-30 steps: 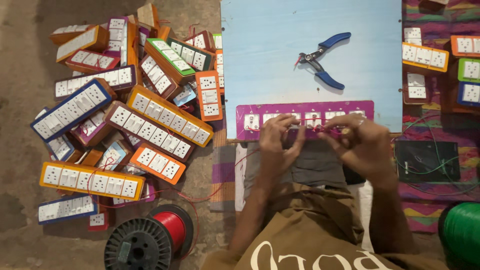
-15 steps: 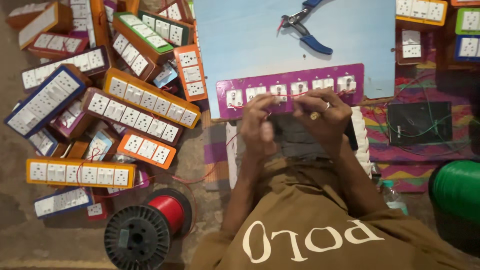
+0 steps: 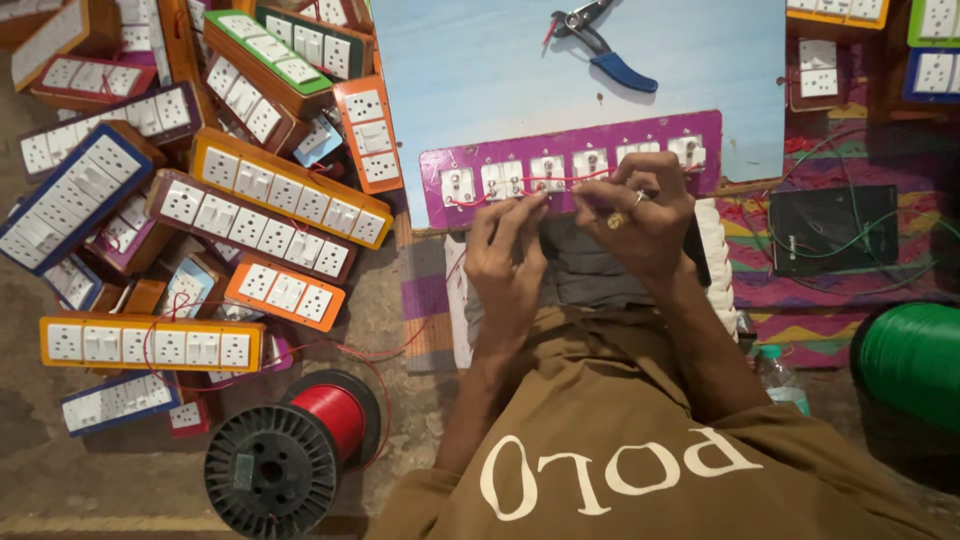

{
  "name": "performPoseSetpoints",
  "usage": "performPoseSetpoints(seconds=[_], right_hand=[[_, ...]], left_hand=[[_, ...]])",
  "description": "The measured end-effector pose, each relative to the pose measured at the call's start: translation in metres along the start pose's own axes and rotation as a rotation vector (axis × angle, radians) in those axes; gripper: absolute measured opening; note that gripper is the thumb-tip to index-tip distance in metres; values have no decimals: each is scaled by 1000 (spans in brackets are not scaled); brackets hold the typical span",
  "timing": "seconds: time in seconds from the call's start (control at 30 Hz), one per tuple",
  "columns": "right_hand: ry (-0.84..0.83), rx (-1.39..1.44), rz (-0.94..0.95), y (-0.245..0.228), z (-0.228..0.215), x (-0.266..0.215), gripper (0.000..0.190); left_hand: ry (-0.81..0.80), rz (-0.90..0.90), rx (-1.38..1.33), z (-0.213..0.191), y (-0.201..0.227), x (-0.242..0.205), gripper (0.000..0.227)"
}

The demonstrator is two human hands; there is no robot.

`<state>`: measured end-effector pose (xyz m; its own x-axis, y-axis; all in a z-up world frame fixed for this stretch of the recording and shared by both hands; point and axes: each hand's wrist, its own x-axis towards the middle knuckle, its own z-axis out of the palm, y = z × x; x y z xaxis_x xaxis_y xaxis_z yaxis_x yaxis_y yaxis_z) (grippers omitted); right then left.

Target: The person assembles a purple electrical switchboard by connecting red wires between multiple switch modules. They use pliers to strip wire ends and a screwdriver to secure connections, working on the board placed on their lap.

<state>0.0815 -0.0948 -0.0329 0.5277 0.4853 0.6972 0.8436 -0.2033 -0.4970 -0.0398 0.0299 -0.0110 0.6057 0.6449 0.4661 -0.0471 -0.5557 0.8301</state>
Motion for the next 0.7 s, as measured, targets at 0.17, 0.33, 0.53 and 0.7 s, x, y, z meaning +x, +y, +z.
performPoseSetpoints(seconds=[0.17, 0.33, 0.53, 0.7], right_hand=[[-29, -29, 38, -4, -3, 2, 26], [-45, -106, 73, -12, -5, 9, 26], [-87, 42, 130, -10, -9, 14, 28], [-71, -18, 120, -8, -8, 11, 29]], left_hand=[[-3, -5, 38, 1, 0, -2, 31], [-47, -1, 56, -3, 0, -2, 41], [-95, 5, 115, -3, -1, -6, 46], [-102, 16, 116, 3, -9, -8, 45]])
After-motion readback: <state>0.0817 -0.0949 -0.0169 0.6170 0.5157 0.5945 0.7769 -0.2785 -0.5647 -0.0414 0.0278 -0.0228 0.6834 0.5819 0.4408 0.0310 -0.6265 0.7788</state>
